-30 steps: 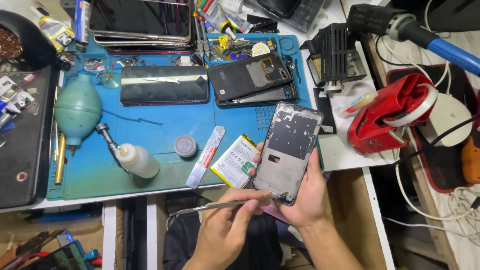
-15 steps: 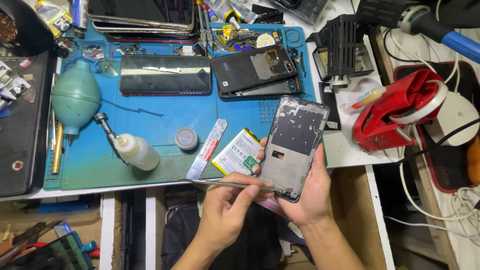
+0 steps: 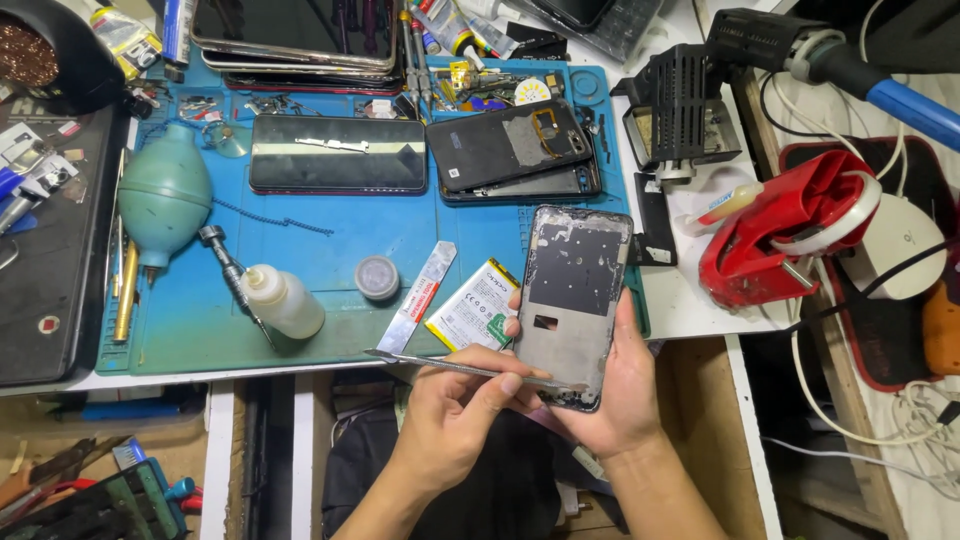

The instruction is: Reinstalling a battery into a mobile phone chassis after cleaning adhesive residue from the frame.

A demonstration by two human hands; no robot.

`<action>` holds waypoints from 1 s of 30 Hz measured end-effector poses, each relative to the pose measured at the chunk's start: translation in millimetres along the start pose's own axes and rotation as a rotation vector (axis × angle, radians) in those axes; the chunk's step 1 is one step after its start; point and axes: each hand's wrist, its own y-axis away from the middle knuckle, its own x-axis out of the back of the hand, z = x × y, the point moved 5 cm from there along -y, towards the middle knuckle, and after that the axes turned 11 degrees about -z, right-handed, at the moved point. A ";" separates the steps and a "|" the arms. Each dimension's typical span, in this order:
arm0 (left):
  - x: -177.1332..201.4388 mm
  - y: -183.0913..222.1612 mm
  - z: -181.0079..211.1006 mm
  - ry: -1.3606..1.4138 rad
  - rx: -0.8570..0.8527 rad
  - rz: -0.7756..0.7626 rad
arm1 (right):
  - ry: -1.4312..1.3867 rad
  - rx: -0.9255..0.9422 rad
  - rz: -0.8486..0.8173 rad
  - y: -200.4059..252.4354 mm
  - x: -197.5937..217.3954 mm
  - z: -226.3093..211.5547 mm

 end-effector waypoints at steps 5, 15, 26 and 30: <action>0.2 1.1 -1.4 0.030 0.005 0.009 | 0.014 -0.021 -0.007 0.0 -0.5 1.0; -2.9 4.4 -2.6 0.025 0.021 0.042 | -0.019 -0.143 -0.008 2.3 -2.4 8.1; -2.7 4.8 4.9 -0.202 -0.046 0.001 | -0.006 -0.108 0.075 4.5 4.1 7.2; -2.4 4.8 3.4 0.031 -0.032 0.012 | -0.034 -0.054 0.001 3.2 -2.8 4.5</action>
